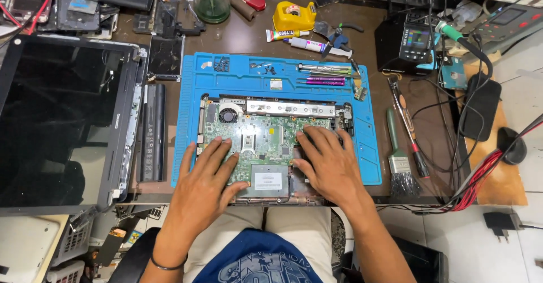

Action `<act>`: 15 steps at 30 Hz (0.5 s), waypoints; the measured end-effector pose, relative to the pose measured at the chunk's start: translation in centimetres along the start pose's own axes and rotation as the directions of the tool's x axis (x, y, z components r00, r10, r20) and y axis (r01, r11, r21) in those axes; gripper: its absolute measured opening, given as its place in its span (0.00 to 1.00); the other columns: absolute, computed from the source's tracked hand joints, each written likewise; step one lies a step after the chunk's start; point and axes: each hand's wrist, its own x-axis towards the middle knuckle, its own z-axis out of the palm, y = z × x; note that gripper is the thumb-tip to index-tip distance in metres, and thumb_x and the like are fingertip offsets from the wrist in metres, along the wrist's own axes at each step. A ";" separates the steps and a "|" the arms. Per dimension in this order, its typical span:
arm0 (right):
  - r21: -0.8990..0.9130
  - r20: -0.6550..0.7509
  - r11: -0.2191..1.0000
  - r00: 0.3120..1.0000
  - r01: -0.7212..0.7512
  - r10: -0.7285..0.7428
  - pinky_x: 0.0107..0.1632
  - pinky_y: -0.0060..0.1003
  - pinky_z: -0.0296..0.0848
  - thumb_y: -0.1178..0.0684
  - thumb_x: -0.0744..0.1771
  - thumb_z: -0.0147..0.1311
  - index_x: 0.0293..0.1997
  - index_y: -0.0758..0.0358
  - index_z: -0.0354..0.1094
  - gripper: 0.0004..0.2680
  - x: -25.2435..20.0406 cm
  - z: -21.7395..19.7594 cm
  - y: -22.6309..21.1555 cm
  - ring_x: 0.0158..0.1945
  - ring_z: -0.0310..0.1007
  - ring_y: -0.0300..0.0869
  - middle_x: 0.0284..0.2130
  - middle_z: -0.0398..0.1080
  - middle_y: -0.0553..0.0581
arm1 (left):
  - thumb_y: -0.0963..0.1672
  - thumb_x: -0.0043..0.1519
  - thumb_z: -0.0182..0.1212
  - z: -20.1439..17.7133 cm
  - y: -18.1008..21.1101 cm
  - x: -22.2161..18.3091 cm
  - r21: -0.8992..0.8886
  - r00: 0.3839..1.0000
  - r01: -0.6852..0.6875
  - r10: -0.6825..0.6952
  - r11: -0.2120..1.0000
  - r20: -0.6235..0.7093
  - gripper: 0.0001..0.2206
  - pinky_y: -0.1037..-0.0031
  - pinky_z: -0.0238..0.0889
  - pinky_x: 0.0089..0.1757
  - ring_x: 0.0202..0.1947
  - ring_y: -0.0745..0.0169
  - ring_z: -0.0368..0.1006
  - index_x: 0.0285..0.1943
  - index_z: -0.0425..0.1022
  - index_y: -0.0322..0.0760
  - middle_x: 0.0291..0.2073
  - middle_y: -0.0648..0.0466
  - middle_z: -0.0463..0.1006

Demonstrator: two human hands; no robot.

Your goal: Reinstalling a motherboard into a laptop chassis, cleaning the screen with a brush, and securing components with a screwdriver.

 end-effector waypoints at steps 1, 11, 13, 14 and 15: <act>0.020 -0.001 0.999 1.000 -0.026 0.026 0.63 0.58 0.59 0.38 0.72 0.41 0.64 0.59 0.67 0.19 0.1 0.3 -0.1 0.65 0.65 0.50 0.62 0.68 0.57 | 0.55 0.64 0.58 0.1 -0.3 -0.1 -0.002 1.000 0.009 -0.009 1.000 -0.002 0.24 0.44 0.48 0.66 0.71 0.49 0.60 0.61 0.73 0.37 0.67 0.47 0.70; 0.043 -0.036 0.995 0.995 -0.095 0.097 0.60 0.52 0.61 0.43 0.72 0.44 0.63 0.57 0.70 0.16 0.0 1.4 -0.5 0.63 0.68 0.48 0.61 0.71 0.53 | 0.53 0.65 0.57 0.6 -1.2 0.1 -0.111 0.997 0.080 -0.077 0.991 0.029 0.18 0.44 0.45 0.63 0.67 0.50 0.64 0.57 0.75 0.41 0.63 0.51 0.72; 0.049 -0.009 0.994 0.995 -0.097 0.097 0.60 0.51 0.61 0.42 0.72 0.43 0.66 0.56 0.67 0.17 -0.5 1.2 -0.4 0.65 0.66 0.48 0.64 0.69 0.53 | 0.53 0.66 0.56 0.7 -1.2 0.0 -0.128 0.996 0.086 -0.081 0.988 0.043 0.18 0.43 0.45 0.64 0.68 0.50 0.63 0.58 0.75 0.42 0.64 0.51 0.71; 0.057 0.016 0.994 0.996 -0.089 0.088 0.61 0.50 0.61 0.42 0.72 0.43 0.68 0.56 0.65 0.18 -0.5 1.2 -0.3 0.68 0.63 0.47 0.66 0.66 0.52 | 0.53 0.67 0.55 0.6 -1.3 -0.1 -0.140 0.994 0.099 -0.092 0.985 0.053 0.19 0.42 0.44 0.64 0.69 0.50 0.62 0.59 0.75 0.42 0.66 0.51 0.70; 0.064 0.014 0.995 0.997 -0.075 0.074 0.61 0.50 0.61 0.42 0.72 0.43 0.68 0.56 0.65 0.18 -0.6 0.7 0.0 0.68 0.63 0.47 0.66 0.66 0.52 | 0.53 0.67 0.55 0.5 -1.5 0.1 -0.132 0.993 0.112 -0.106 0.985 0.050 0.19 0.42 0.44 0.64 0.69 0.50 0.62 0.59 0.75 0.42 0.66 0.51 0.70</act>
